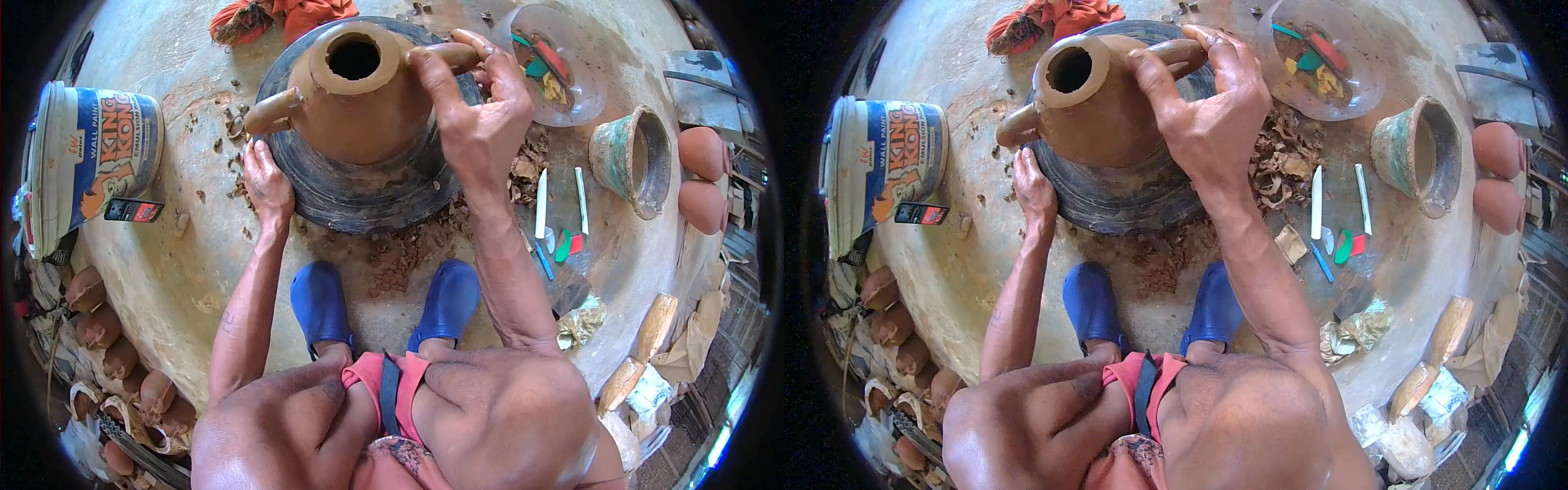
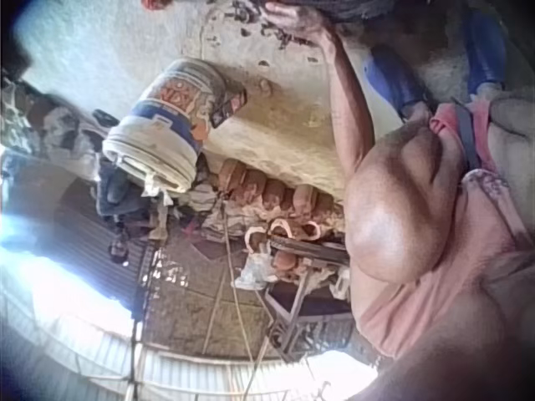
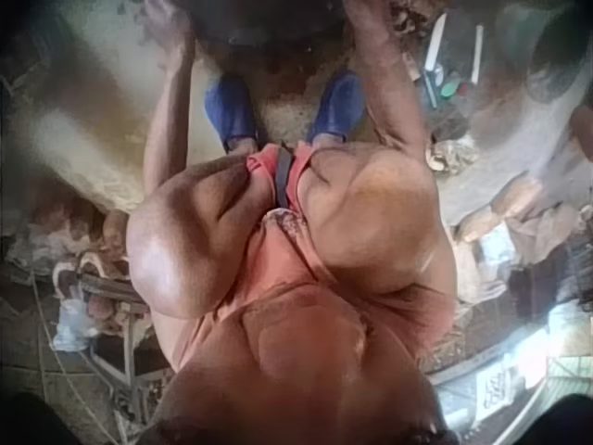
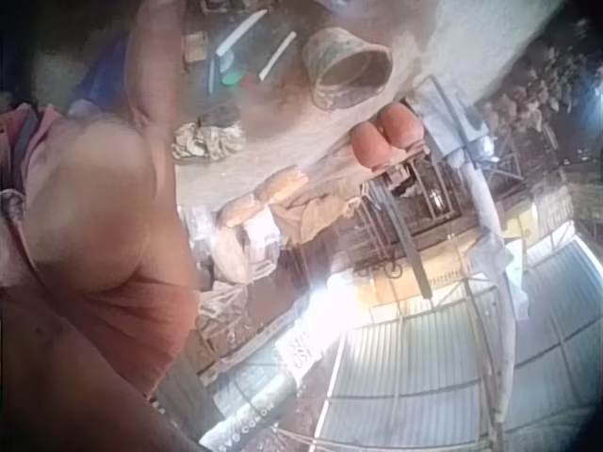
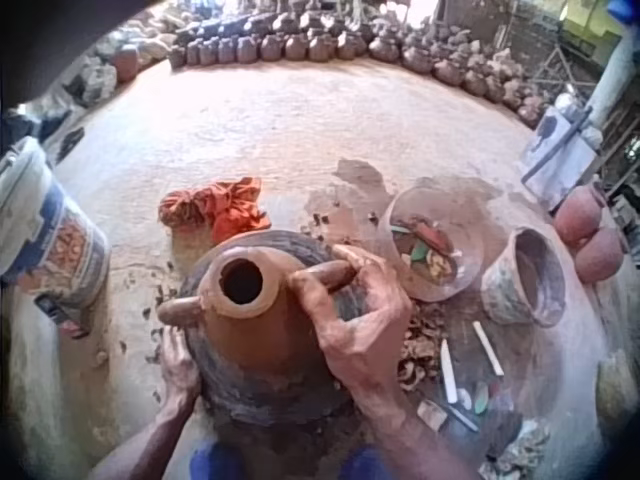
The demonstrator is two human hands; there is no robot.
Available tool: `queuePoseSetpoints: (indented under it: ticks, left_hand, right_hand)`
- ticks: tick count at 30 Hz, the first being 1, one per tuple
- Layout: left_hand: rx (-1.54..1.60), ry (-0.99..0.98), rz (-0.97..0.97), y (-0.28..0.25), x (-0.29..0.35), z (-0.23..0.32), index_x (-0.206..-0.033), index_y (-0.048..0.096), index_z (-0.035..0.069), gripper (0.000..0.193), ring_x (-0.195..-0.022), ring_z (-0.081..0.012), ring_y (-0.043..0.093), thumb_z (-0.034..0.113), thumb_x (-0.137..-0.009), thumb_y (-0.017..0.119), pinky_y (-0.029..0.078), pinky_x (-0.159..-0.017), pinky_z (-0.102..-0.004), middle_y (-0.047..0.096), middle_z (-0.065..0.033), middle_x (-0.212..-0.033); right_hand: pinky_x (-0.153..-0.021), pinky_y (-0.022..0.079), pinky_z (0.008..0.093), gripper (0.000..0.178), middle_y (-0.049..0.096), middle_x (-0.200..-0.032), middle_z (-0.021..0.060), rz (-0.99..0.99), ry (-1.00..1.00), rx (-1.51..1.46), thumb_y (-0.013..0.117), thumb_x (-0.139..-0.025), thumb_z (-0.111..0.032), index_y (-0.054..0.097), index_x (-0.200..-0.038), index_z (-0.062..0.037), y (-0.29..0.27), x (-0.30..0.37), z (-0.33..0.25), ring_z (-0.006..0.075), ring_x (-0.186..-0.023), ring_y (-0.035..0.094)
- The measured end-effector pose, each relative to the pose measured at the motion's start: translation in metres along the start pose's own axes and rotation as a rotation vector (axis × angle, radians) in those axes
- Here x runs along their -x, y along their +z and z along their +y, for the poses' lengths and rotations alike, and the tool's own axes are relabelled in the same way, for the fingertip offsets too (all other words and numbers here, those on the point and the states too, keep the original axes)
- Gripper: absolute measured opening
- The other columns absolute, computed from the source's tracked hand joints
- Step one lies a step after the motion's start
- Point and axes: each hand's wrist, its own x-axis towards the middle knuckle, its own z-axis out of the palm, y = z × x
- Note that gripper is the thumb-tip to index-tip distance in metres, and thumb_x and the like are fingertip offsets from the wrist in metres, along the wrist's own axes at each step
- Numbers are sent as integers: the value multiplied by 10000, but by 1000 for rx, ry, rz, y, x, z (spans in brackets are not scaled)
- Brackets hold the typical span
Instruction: The person shapes a clay vessel on a manual pottery wheel by hand, refining the handles and the body of the pot with their fingers and a small wooden tool.
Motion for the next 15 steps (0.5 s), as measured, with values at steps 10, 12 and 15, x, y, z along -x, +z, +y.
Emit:
queuePoseSetpoints:
  ticks: [10, 12, 15]
  left_hand:
    - [-84, 131, 46, 5, -5, 0, -1436, 571, -96, 555, -1300, -489, 605, 365, -1177, 403, 463, -1111, -502, 635, -330, -1402]
    - [-113, 163, 46, 7, -6, -5, -1456, 555, -92, 564, -1294, -493, 604, 372, -1180, 391, 462, -1111, -502, 637, -328, -1401]
    - [-41, 102, 102, 14, -4, -5, -1326, 676, -96, 462, -1391, -465, 574, 296, -1129, 531, 459, -1154, -480, 610, -329, -1463]
  right_hand:
    - [-865, 557, 328, 272, 781, -1100, 113, 111, -134, 99, 869, -941, -163, 831, -1191, -62, -16, -13, 11, 176, -927, 699]
    - [-910, 558, 342, 264, 770, -1161, 140, 36, -216, 155, 872, -935, -157, 833, -1178, -61, -17, -8, 2, 203, -1006, 704]
    - [-904, 575, 340, 248, 771, -1185, 148, -50, -284, 204, 868, -938, -146, 831, -1162, -47, -18, -12, 14, 191, -1059, 716]
